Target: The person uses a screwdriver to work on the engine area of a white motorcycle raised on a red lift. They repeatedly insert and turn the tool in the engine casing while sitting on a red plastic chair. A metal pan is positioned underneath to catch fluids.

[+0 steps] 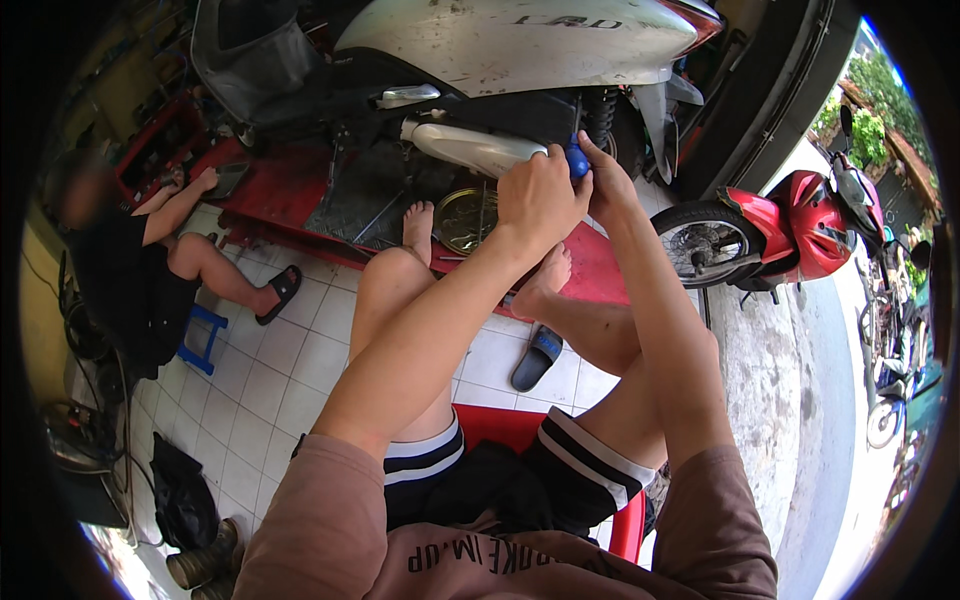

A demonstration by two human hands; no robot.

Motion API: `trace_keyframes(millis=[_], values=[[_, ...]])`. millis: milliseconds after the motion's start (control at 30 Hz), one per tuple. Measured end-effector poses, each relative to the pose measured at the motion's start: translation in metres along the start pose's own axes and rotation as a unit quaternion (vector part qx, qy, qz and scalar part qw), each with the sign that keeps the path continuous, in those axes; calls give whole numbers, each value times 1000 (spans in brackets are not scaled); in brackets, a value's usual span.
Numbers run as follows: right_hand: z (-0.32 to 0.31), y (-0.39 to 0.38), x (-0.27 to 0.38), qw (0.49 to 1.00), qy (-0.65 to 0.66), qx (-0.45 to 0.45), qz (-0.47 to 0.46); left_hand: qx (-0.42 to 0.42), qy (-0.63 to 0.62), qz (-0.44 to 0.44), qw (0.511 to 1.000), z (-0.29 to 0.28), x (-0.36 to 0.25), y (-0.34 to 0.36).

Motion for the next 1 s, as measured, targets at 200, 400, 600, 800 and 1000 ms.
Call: trace_keyframes(millis=[200, 400, 600, 800, 1000], values=[[49, -41, 5, 990, 131, 26, 40, 9, -4, -46, 999, 5, 18, 1], [7, -12, -7, 984, 86, 151, 30, 241, -503, -309, 770, 68, 43, 4], [11, -13, -2, 998, 47, 32, 15, 61, -72, -50, 994, -3, 12, 4], [34, -20, -2, 993, 87, 78, 29, 28, -149, -92, 984, 28, 37, 10], [13, -13, -8, 996, 57, 58, 40, 132, -176, -159, 962, 42, 39, 6]])
Point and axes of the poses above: each hand's wrist, its own y-axis towards the middle knuckle, its own z-axis out of the palm, x = y × z, the point moved 6 cm from there along y, towards the middle knuckle, and after that the axes turned 2 degrees about -y, right-handed, at the moved point
